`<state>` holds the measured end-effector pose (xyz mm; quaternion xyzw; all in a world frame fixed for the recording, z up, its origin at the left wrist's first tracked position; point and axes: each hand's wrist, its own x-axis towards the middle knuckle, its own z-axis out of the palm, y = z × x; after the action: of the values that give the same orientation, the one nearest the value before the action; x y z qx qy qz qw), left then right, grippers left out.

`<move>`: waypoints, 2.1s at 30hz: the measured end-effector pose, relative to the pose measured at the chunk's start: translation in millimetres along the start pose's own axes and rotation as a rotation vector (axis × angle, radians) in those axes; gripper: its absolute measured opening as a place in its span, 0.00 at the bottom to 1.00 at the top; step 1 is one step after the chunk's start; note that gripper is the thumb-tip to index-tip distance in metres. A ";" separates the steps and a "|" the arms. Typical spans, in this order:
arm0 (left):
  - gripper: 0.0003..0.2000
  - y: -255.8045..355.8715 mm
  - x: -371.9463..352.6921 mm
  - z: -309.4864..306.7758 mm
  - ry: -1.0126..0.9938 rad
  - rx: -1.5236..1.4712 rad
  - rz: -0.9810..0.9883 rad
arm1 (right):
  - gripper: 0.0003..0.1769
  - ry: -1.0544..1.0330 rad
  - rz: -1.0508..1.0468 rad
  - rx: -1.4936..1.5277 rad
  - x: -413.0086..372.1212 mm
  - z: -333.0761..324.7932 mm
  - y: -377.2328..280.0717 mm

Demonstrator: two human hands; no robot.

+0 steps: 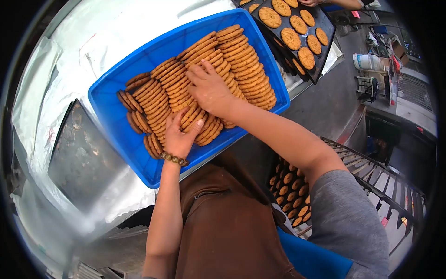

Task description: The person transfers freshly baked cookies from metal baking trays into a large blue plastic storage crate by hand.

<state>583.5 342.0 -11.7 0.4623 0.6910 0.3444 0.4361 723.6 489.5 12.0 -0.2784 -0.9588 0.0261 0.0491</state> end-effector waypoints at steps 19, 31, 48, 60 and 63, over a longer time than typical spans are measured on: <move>0.28 -9.2 7.7 16.1 0.000 -1.123 -0.539 | 0.19 -0.150 0.097 0.648 -39.8 -31.2 -14.6; 0.36 -11.1 23.5 29.6 0.029 -0.458 -0.541 | 0.25 0.090 0.136 0.425 -60.9 -55.7 -31.3; 0.22 1.9 45.5 -3.6 -0.239 -0.139 0.023 | 0.21 -0.217 0.453 0.509 -90.6 -71.5 -52.1; 0.19 6.8 40.9 6.4 -0.159 0.147 0.208 | 0.11 -0.175 0.497 0.555 -80.3 -72.6 -38.6; 0.20 6.7 40.2 8.2 -0.136 0.228 0.256 | 0.13 -0.187 0.516 0.544 -74.4 -77.0 -38.1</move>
<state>585.6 382.6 -20.4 0.6152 0.6301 0.2842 0.3792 774.2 419.1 85.5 -0.4837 -0.8157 0.3163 0.0253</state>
